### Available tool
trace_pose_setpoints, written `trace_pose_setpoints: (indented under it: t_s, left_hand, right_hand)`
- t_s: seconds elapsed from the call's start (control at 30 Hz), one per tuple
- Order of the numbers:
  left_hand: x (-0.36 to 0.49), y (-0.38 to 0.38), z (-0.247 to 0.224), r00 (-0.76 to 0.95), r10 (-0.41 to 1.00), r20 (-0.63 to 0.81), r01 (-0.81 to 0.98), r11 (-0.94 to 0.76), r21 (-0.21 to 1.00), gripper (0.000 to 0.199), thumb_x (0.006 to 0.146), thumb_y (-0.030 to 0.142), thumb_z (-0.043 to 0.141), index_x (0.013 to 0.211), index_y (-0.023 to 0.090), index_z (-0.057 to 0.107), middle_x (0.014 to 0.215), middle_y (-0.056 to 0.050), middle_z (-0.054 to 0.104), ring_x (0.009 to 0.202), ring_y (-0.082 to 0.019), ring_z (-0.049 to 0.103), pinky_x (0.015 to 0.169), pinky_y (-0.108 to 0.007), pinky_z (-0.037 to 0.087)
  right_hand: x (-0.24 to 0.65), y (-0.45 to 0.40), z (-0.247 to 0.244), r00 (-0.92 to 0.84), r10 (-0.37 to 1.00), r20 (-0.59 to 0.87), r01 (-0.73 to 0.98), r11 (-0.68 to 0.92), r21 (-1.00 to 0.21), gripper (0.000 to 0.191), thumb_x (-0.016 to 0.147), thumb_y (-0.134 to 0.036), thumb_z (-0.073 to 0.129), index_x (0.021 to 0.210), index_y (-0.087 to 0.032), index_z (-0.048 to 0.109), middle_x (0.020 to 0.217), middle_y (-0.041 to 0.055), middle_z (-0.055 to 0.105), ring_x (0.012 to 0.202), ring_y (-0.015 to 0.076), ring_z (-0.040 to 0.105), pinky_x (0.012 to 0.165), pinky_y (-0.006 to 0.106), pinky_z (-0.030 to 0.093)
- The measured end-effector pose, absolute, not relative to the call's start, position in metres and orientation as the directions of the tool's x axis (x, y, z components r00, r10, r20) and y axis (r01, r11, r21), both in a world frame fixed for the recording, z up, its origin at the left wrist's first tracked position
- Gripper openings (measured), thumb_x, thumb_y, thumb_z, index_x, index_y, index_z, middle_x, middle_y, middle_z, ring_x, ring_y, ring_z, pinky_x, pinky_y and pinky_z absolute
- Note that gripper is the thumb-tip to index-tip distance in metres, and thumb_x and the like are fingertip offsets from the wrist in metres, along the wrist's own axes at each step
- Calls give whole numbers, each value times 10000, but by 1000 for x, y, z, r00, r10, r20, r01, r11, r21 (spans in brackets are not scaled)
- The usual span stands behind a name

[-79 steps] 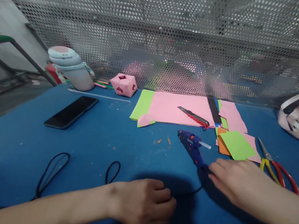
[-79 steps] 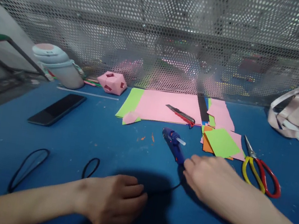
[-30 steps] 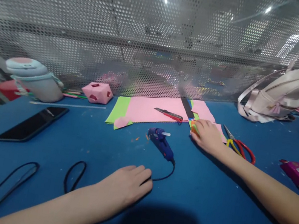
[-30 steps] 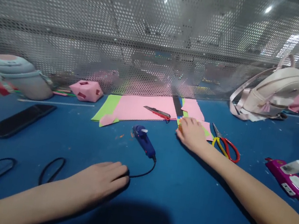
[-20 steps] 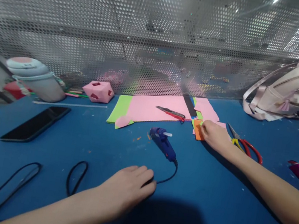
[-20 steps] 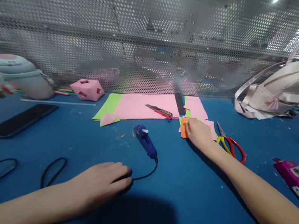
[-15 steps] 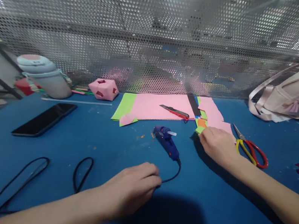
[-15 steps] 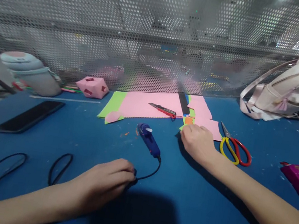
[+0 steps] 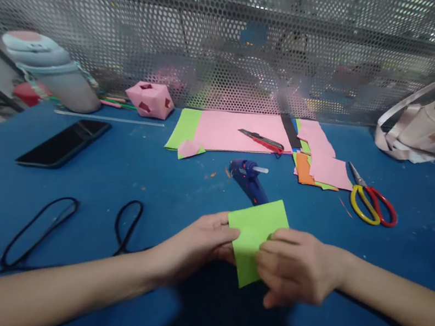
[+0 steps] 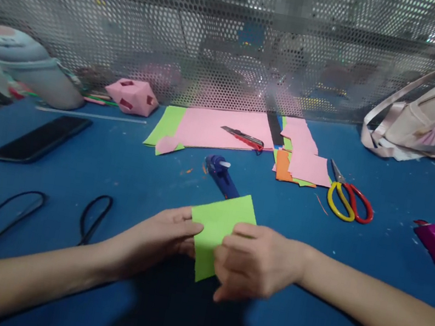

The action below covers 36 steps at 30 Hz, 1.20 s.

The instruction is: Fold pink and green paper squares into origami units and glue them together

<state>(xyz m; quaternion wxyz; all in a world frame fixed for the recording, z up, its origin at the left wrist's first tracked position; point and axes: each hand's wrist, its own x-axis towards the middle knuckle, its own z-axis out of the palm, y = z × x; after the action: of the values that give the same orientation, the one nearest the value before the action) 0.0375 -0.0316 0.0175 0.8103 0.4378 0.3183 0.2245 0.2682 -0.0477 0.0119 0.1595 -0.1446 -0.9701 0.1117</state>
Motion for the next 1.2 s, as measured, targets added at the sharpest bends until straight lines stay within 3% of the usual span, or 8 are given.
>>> trace_pose_setpoints:
  t_s: [0.13, 0.2, 0.27, 0.4, 0.57, 0.77, 0.97, 1.2]
  left_hand:
    - [37, -35, 18, 648, 673, -356, 165, 332, 929, 164, 825, 237, 547, 940, 134, 602, 846, -30, 657, 779, -142, 584, 695, -230, 433]
    - [36, -36, 19, 669, 672, -319, 284, 166, 944, 138, 834, 236, 518, 888, 143, 604, 827, -7, 642, 783, -136, 562, 703, -225, 419]
    - [35, -36, 19, 702, 653, -285, 344, 41, 938, 150, 851, 238, 487, 890, 151, 603, 835, 3, 628, 788, -132, 545, 700, -219, 411]
    - [30, -37, 20, 711, 651, -266, 398, -60, 915, 173, 865, 254, 462, 888, 150, 598, 795, 8, 604, 736, -122, 525, 653, -206, 399]
    - [25, -39, 24, 717, 651, -249, 428, -130, 894, 171, 859, 240, 461, 869, 140, 599, 722, 9, 581, 659, -111, 507, 590, -193, 384]
    - [23, -47, 35, 796, 595, -106, 381, -357, 853, 209, 853, 145, 417, 850, 143, 626, 687, 19, 567, 620, -84, 474, 593, -174, 377]
    - [19, -67, 48, 860, 497, -115, 363, -439, 822, 243, 790, 70, 452, 918, 165, 635, 762, 1, 642, 659, -94, 559, 599, -156, 408]
    - [2, -68, 70, 748, 660, 69, 339, -470, 815, 259, 666, 1, 441, 782, 155, 615, 633, 24, 583, 535, -70, 481, 506, -148, 367]
  right_hand:
    - [276, -32, 11, -449, 728, 518, 573, 680, -458, 176, 881, -303, 465, 961, -221, 598, 928, 74, 660, 887, 183, 611, 822, 351, 465]
    - [274, -16, 14, -218, 892, 395, 671, 431, -603, 214, 876, -309, 462, 1014, -186, 570, 865, 65, 645, 760, 165, 605, 696, 309, 477]
    - [268, 4, 17, -204, 970, 129, 669, 235, -705, 309, 843, -378, 510, 1065, -169, 560, 783, 37, 643, 629, 143, 580, 576, 271, 454]
    - [250, 36, 22, -276, 961, -36, 660, 162, -733, 400, 745, -416, 624, 1036, -142, 603, 928, 79, 671, 581, 111, 574, 526, 243, 425]
    - [232, 42, 23, -361, 910, -206, 663, 95, -742, 252, 759, -413, 579, 730, -162, 586, 461, -32, 538, 370, 85, 439, 382, 216, 294]
    - [207, 25, 35, -349, 926, -144, 641, 124, -757, 196, 756, -352, 563, 683, -171, 540, 426, -38, 528, 388, 102, 508, 406, 207, 352]
    - [154, 26, 49, -514, 858, -20, 529, 298, -794, 193, 769, -362, 557, 735, -173, 536, 501, -27, 579, 427, 113, 577, 449, 203, 405]
    - [54, 75, 27, -624, 781, 9, 433, 355, -829, 230, 739, -366, 579, 652, -182, 473, 431, -25, 560, 401, 129, 578, 398, 191, 411]
